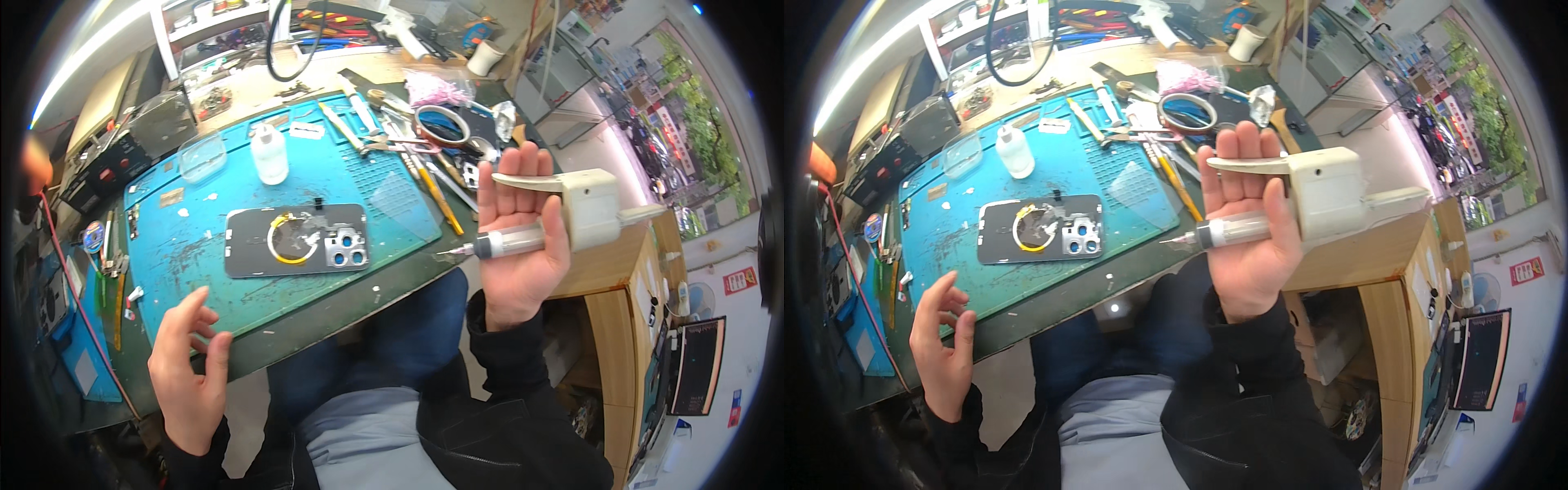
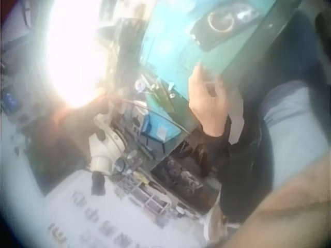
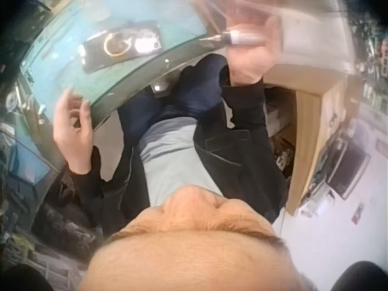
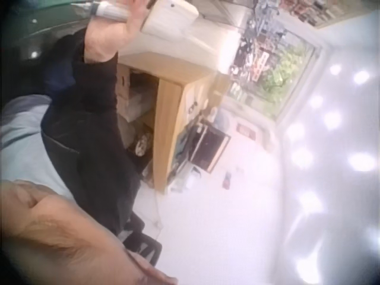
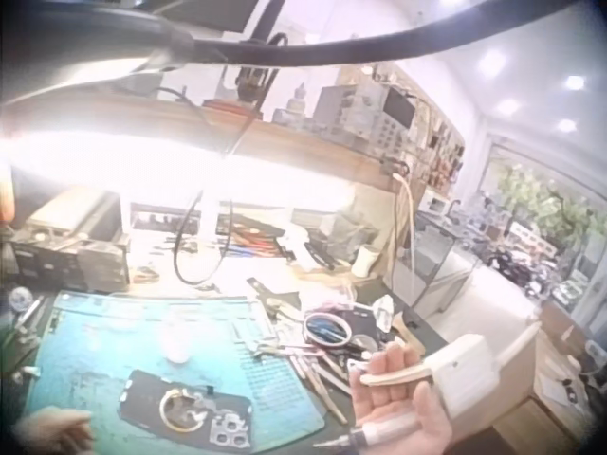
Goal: The person works on a disassembled smartphone back cover, using a hot air gun, a brush, and a syringe-like dispenser to apply adhesive around the camera module area. They handle small components and tools on a cluttered workbench.
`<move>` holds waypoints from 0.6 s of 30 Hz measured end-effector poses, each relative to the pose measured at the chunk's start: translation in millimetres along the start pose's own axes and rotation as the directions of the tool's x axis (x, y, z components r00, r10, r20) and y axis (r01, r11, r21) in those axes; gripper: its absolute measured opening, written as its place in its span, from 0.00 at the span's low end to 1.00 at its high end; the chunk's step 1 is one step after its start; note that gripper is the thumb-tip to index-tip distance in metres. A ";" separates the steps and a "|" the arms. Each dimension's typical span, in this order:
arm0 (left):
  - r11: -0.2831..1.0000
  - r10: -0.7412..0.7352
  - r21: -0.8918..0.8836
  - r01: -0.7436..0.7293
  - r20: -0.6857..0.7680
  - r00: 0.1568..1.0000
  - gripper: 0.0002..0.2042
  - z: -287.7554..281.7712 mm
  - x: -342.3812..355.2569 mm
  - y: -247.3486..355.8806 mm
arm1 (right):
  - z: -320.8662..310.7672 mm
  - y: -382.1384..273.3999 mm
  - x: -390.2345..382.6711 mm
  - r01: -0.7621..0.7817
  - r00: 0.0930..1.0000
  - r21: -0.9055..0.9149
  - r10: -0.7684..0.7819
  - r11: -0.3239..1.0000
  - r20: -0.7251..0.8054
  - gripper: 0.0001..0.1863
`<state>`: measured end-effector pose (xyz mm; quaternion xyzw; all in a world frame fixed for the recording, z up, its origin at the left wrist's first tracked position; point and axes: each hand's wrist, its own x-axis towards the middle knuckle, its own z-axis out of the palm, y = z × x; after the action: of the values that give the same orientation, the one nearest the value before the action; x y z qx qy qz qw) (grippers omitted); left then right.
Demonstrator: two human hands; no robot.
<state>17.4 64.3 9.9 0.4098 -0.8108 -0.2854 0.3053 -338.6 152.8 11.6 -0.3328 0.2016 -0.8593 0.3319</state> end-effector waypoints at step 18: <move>0.898 0.350 0.119 -0.424 0.394 0.850 0.47 -8.8 98.8 -40.1 | 49.5 60.3 19.0 0.008 0.915 -0.189 0.069 0.982 0.397 0.17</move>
<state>-3.8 -40.6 12.8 0.2063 -0.9436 -0.2048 0.1586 -288.0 91.1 20.3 -0.5285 0.2140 -0.7447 0.3468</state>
